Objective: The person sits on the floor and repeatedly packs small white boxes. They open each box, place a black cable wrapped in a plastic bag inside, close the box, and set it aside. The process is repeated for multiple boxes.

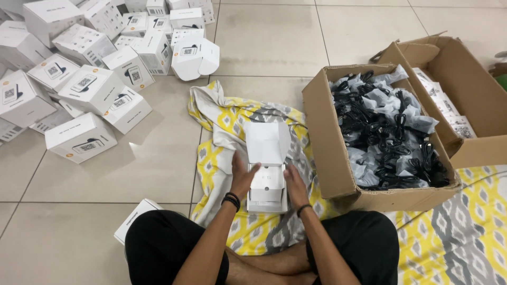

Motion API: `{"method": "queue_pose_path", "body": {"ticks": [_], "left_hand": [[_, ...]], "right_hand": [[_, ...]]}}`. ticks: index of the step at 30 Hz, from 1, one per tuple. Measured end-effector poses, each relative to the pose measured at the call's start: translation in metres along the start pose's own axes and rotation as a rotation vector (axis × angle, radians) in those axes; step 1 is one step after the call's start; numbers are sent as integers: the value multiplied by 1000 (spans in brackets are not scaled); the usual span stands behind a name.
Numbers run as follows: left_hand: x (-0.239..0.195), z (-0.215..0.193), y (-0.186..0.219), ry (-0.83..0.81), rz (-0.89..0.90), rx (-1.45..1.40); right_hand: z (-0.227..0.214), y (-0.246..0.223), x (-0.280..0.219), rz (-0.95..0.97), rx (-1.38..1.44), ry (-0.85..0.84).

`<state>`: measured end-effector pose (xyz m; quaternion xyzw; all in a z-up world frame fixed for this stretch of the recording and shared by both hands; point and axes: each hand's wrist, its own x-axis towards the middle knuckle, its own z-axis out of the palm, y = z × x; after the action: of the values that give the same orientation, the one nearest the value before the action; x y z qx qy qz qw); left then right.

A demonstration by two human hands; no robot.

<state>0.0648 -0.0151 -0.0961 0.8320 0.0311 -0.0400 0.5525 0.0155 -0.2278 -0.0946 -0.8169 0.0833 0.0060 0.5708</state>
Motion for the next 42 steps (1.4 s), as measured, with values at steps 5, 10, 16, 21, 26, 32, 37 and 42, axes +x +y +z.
{"method": "queue_pose_path", "body": {"ticks": [5, 10, 16, 21, 26, 32, 37, 42], "left_hand": [[30, -20, 36, -122, -251, -535], [10, -36, 55, -142, -154, -603], [-31, -32, 43, -245, -96, -934], [-43, -24, 39, -136, -75, -703], [-51, 6, -22, -92, -145, -320], [-89, -5, 29, -192, -317, -312], [-119, -32, 96, -252, -35, -609], [-113, -16, 96, -99, 121, -653]], "right_hand": [[-1, -14, 100, 377, 591, -272], [-29, -46, 76, 224, 681, -247], [-29, -65, 16, 206, 667, -294], [-24, -52, 8, 145, 582, -273], [-9, -3, -16, 128, 250, -268], [-12, -34, -70, 296, 528, -206], [-51, -79, -93, 167, 775, -177], [-48, -103, -92, 73, 678, -223]]}}
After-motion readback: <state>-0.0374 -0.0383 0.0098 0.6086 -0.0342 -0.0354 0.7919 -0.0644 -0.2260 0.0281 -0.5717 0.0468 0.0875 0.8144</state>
